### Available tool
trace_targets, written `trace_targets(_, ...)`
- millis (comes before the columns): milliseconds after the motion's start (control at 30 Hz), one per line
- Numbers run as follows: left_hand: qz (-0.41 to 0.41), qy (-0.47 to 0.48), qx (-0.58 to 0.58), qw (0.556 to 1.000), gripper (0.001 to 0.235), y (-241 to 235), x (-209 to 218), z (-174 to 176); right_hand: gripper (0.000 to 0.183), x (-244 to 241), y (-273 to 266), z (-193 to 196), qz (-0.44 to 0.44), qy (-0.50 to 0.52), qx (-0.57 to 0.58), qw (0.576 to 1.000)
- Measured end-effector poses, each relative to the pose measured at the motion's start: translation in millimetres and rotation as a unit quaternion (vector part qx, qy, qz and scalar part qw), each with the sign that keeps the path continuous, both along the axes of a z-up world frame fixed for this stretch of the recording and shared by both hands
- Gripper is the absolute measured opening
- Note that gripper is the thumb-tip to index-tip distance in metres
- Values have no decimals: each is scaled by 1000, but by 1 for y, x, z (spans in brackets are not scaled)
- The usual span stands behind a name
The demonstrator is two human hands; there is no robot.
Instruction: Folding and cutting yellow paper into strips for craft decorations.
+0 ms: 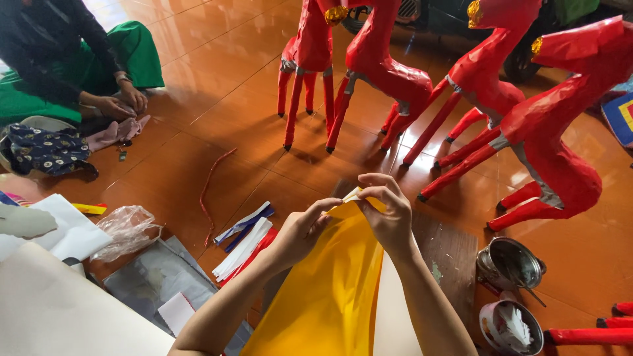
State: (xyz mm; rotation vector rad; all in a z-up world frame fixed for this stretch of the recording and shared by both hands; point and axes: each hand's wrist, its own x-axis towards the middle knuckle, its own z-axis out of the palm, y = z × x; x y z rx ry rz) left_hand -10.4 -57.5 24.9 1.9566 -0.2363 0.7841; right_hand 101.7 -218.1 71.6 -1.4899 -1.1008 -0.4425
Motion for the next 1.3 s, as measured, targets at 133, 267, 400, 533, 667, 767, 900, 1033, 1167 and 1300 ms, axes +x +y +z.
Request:
trace_targets(133,-3,-3,-2,1000,35,0,-3,4,19,-1,2,2,21,8,6,1000)
trace_targets(267,-9,-12,-5,1000,33,-2,-2,1,15,3,7,-6,105,98,30,989)
trace_targets(400,-14,-17,8,1000,35,-3,-6,3,14,3,10,-1,133,138,22,981)
trace_targets(533,-7,-16,11,1000,40,-2,-8,2,16,11,11,-9,147,162,27,975)
trace_targets(667,-18,-1,4,1000,45,1,-8,0,19,20,11,-19,154,159,13,975)
trace_targets(767,-13,3,21,1000,44,3,-6,-7,17,12,10,-10,148,147,7,978)
trace_targets(900,3,-4,35,999,44,0,-8,-3,13,8,12,-7,138,152,6,979)
trace_targets(1033,17,-6,50,999,41,1,-10,-2,8,8,13,-14,128,199,-3,972)
trace_targets(1167,17,0,35,999,36,1,-8,-5,6,10,12,-14,125,219,-5,968)
trace_targets(1300,16,8,4,1000,36,-6,-13,9,4,5,11,-6,135,199,1,971)
